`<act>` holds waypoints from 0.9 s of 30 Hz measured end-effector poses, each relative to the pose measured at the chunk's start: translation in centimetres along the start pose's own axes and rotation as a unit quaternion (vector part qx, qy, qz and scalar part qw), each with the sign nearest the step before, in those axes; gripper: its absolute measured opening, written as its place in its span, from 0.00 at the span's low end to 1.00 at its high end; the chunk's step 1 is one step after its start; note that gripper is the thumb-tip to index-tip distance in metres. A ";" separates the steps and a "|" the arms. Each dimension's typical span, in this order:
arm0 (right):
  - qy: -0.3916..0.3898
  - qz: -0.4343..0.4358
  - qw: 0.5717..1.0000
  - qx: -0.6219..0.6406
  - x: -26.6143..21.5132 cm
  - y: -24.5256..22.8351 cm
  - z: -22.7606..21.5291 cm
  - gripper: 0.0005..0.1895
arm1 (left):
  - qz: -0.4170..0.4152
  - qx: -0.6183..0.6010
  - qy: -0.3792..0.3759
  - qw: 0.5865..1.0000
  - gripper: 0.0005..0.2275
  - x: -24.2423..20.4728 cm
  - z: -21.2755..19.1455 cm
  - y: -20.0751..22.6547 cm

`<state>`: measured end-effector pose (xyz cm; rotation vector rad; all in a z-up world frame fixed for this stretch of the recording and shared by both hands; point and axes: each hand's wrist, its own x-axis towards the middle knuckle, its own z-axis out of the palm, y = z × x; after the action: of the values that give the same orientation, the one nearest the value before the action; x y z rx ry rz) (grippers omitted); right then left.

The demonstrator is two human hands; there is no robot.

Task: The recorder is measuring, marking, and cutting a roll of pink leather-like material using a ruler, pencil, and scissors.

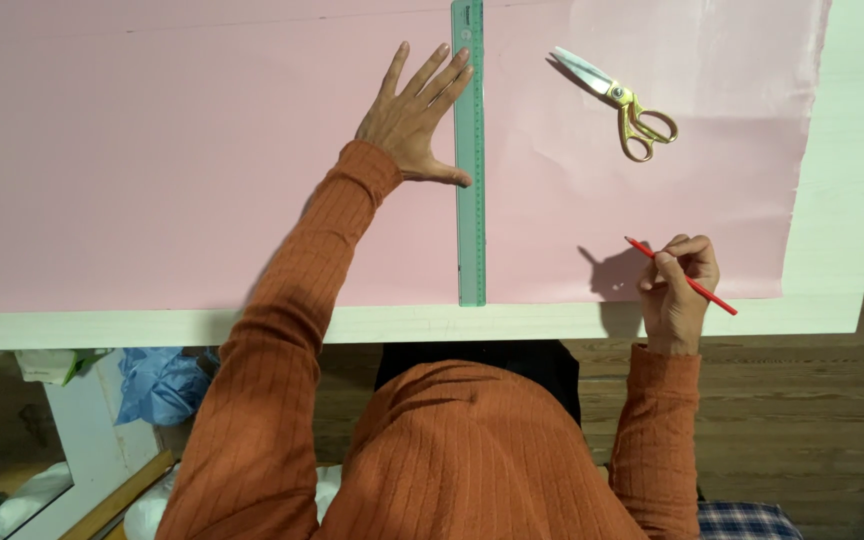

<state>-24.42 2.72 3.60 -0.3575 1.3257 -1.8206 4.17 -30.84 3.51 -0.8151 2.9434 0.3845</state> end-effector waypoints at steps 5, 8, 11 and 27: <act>-0.010 0.008 1.000 0.004 0.4 -0.2 1.4 0.09 | -0.004 0.007 -0.003 1.000 0.66 0.0 -0.1 0.1; -0.021 0.010 1.000 -0.011 1.7 0.8 2.3 0.09 | -0.006 0.009 -0.003 1.000 0.66 -0.1 -0.4 0.2; -0.016 0.016 0.995 -0.094 3.2 0.7 7.6 0.08 | -0.006 0.010 -0.008 1.000 0.65 -0.1 -0.4 0.3; -0.105 -0.233 0.941 -0.224 18.8 10.4 22.6 0.04 | -0.008 0.025 -0.038 0.999 0.66 0.1 -1.1 0.2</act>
<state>-16.53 -27.12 -0.93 -1.1634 1.5872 -1.7625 4.02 -30.96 4.61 -0.7985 2.8628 0.3330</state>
